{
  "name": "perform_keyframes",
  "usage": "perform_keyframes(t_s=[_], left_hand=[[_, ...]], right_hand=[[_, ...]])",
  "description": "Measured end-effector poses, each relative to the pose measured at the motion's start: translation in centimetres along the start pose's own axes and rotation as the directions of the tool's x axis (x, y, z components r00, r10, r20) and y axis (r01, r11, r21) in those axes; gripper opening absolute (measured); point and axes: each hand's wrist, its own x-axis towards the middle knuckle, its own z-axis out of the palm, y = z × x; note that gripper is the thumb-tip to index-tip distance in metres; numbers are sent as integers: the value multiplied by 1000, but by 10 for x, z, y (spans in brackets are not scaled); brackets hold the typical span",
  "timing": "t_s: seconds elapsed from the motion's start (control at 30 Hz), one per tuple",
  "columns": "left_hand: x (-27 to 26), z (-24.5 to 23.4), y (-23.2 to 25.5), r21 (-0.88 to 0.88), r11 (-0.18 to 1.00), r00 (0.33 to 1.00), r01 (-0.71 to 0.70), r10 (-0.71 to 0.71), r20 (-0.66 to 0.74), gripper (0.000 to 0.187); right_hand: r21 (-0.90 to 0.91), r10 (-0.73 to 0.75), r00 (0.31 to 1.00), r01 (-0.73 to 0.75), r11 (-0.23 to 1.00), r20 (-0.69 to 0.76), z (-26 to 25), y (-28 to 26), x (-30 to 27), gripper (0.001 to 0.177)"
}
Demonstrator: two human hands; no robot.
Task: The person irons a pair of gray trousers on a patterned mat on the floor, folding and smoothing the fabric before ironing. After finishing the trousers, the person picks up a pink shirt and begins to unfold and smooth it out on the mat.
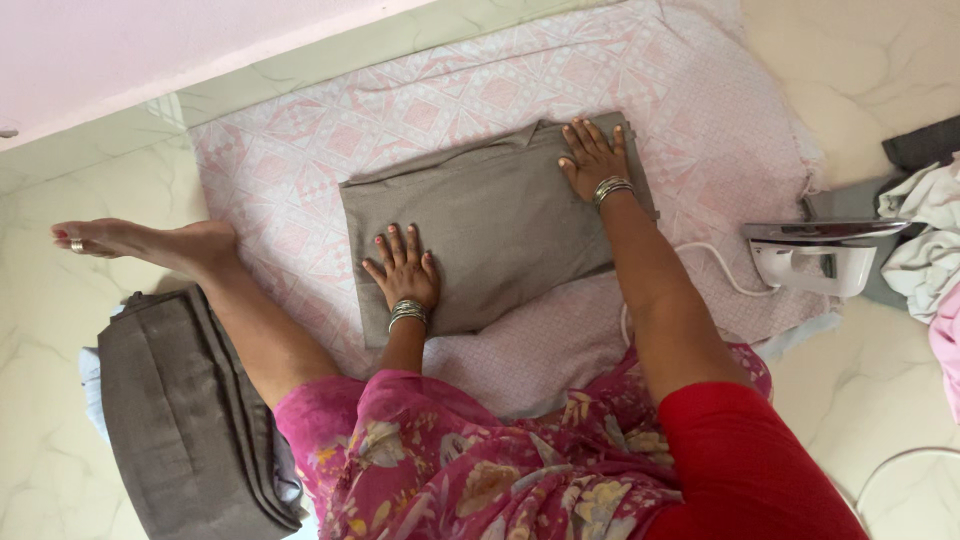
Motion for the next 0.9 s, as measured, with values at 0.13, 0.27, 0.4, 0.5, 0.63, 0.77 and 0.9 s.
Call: perform_keyframes(t_s=[0.13,0.27,0.4,0.5,0.63,0.77,0.9], left_hand=[[-1,-1,-1,-20,1000,1000,-10,10,-30,66],[-2,0,0,-36,999,999,-12,10,-41,66],[1,0,-2,-50,998,998,-31,28,-59,65],[-2,3,-2,-47,998,998,-33,30,-63,65],[1,-1,-2,-52,999,1000,-12,11,-19,66],[0,5,-6,-36,999,999,-26,26,-23,65],[2,9,-17,-44,997,994,-65,69,83,67]], right_hand=[[-3,39,998,-39,999,50,-8,-38,-3,73],[-12,-360,869,379,926,-340,47,-166,-85,83],[100,-462,884,467,878,-73,70,-219,-155,82],[104,-317,946,323,941,-66,54,-161,-142,80],[214,125,984,-97,972,-125,25,-37,-135,79],[187,157,975,-126,974,-157,57,-26,-116,75],[116,64,996,-71,991,64,59,-7,-102,78]])
